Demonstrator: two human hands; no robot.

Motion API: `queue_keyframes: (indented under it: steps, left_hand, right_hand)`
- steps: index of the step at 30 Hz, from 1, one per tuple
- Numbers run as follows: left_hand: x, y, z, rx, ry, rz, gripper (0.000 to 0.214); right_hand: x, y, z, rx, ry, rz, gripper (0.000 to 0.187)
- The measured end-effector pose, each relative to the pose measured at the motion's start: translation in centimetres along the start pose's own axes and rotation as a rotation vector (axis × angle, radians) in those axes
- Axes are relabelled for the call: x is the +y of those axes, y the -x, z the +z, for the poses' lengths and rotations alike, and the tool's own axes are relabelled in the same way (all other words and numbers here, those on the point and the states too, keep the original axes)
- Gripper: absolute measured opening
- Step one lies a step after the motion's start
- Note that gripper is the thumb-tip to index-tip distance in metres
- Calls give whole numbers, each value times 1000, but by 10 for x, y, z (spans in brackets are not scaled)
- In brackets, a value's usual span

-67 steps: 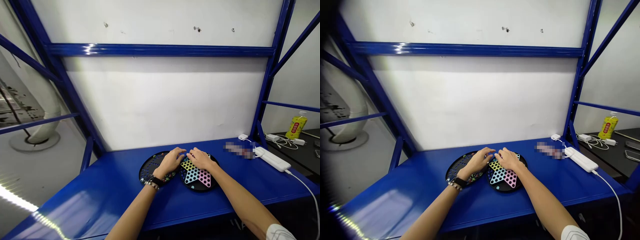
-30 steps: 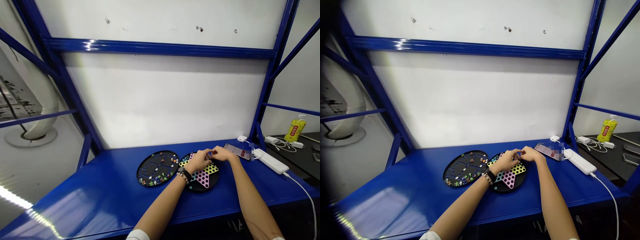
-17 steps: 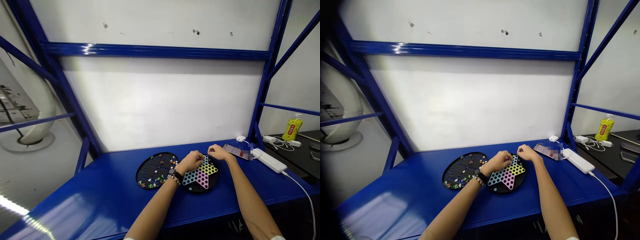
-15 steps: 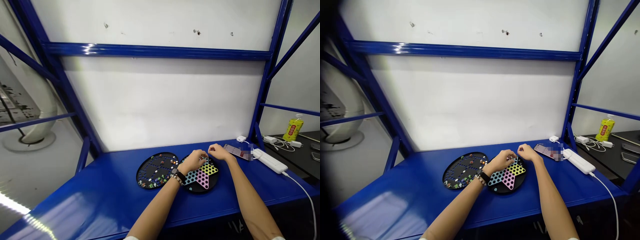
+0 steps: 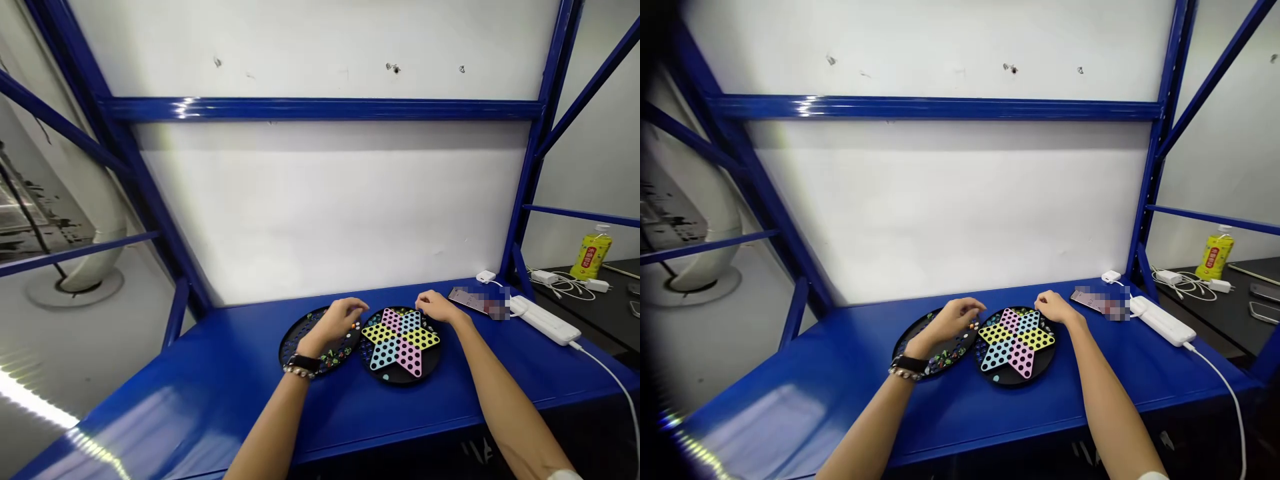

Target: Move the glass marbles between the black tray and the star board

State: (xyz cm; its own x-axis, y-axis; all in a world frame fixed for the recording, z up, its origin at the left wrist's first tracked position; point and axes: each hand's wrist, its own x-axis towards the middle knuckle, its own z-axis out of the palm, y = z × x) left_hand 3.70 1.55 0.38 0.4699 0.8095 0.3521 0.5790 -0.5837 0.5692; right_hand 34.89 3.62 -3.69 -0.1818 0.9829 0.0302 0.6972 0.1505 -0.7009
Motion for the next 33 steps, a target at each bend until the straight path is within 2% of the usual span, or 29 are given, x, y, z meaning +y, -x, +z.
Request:
queue_keyframes:
  steps: [2, 4, 8, 10, 13, 17, 23, 28, 30, 33]
  left_hand:
    - [-26, 18, -24, 58, -24, -113, 28]
    - [-49, 32, -40, 112, -76, -197, 28]
    - [-74, 46, -49, 149, -170, -324, 32]
    - [-75, 47, -49, 118, -169, -377, 37]
    - [-68, 48, -52, 2, -115, -436, 45]
    - [-57, 61, -60, -86, -78, -455, 54]
    - [-60, 86, -80, -277, -89, -538, 39]
    - [-62, 89, -88, -414, -111, -603, 32]
    - [-56, 88, -88, -407, -115, -582, 31]
    - [-40, 84, -85, -292, -97, -511, 37]
  right_hand:
    - [0, 1, 2, 4, -10, -2, 19]
    - [1, 1, 3, 9, -16, -6, 20]
    - [5, 0, 2, 21, -2, 6, 20]
    - [7, -1, 2, 19, 12, 11, 21]
    - [8, -1, 2, 17, 16, -11, 22]
    - [6, 0, 4, 4, -1, -7, 20]
    - [2, 2, 4, 12, -4, -16, 20]
    - [3, 1, 4, 15, 10, -20, 19]
    - [3, 1, 4, 19, 7, -18, 18]
    - [2, 2, 4, 22, -4, -20, 17]
